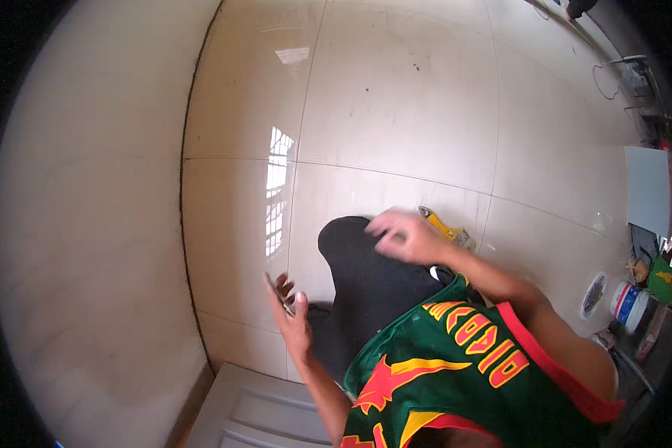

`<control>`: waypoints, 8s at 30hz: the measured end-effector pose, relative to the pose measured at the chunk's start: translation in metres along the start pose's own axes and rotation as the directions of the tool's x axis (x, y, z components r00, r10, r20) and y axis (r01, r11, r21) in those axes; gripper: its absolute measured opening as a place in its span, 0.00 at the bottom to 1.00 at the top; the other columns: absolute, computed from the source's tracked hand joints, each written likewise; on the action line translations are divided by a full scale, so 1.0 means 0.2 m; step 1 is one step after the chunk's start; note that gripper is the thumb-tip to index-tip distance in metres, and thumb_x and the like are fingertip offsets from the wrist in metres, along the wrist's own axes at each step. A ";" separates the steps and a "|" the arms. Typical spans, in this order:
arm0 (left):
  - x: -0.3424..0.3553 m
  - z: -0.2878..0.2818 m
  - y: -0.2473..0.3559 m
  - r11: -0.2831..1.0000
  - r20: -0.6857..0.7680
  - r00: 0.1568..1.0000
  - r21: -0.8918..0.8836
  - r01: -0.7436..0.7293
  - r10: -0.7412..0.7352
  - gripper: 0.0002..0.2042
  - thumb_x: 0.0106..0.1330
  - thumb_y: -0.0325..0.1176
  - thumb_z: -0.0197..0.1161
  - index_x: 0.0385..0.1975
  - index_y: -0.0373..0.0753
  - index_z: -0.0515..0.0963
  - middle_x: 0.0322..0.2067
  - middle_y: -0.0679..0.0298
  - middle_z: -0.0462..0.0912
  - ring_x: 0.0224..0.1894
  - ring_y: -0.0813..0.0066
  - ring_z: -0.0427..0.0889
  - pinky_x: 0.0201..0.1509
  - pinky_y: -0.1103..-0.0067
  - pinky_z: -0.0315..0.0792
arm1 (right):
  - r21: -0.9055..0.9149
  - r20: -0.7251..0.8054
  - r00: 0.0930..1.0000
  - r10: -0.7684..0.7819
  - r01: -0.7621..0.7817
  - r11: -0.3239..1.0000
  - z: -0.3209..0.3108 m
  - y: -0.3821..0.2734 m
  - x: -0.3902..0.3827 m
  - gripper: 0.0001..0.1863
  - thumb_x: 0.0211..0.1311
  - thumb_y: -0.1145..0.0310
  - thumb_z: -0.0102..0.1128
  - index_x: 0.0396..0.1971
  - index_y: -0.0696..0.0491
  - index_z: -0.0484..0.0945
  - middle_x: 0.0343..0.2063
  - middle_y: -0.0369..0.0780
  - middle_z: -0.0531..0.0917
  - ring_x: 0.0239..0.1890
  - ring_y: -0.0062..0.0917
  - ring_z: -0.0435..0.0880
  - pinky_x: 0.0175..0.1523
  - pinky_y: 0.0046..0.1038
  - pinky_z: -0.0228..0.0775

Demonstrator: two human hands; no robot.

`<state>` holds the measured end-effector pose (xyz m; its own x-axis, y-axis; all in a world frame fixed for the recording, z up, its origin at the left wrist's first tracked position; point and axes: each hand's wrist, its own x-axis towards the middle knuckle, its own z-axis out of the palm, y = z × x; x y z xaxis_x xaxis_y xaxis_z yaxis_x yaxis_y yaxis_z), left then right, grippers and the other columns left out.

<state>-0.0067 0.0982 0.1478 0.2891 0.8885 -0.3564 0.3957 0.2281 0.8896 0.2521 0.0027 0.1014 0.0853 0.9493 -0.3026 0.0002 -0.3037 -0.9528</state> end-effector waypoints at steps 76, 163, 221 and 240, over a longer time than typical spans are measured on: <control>0.20 0.16 -0.32 0.537 0.524 0.827 -0.766 0.353 0.203 0.30 0.57 0.37 0.52 0.58 0.31 0.54 0.57 0.48 0.60 0.59 0.57 0.61 0.62 0.65 0.54 | 0.381 -0.354 0.922 -0.155 0.293 0.877 0.06 0.06 -0.10 0.28 0.51 0.70 0.59 0.54 0.59 0.64 0.44 0.39 0.74 0.45 0.20 0.72 0.51 0.20 0.62; 0.04 -1.36 -2.31 0.783 -0.929 0.368 0.247 0.571 0.025 0.29 0.47 0.40 0.62 0.50 0.38 0.63 0.51 0.52 0.63 0.53 0.54 0.61 0.54 0.59 0.51 | -0.469 0.522 0.826 -0.211 0.484 0.739 2.49 -0.13 1.46 0.22 0.49 0.72 0.61 0.45 0.60 0.68 0.41 0.39 0.74 0.43 0.23 0.73 0.49 0.25 0.64; 0.10 -1.42 -2.24 0.702 -0.911 0.375 0.379 0.603 0.170 0.25 0.56 0.44 0.54 0.49 0.34 0.62 0.50 0.49 0.64 0.52 0.52 0.62 0.53 0.60 0.54 | -0.733 0.368 0.905 -0.214 0.424 0.531 2.76 0.61 2.33 0.20 0.47 0.54 0.61 0.18 0.60 0.78 0.18 0.44 0.80 0.22 0.31 0.78 0.31 0.33 0.68; 0.13 -1.39 -2.24 0.707 -0.906 0.376 0.395 0.586 0.194 0.26 0.58 0.47 0.52 0.49 0.31 0.62 0.49 0.47 0.65 0.51 0.51 0.62 0.53 0.61 0.55 | -0.510 0.159 0.901 -0.405 0.426 0.747 2.82 1.01 2.34 0.17 0.58 0.61 0.49 0.45 0.51 0.68 0.39 0.40 0.76 0.40 0.30 0.74 0.44 0.32 0.66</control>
<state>-0.4183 0.1293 -0.1804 -0.6042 0.7394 0.2970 0.7936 0.5250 0.3076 -0.2702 0.4310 -0.2470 -0.0819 0.9907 0.1088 0.5449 0.1360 -0.8274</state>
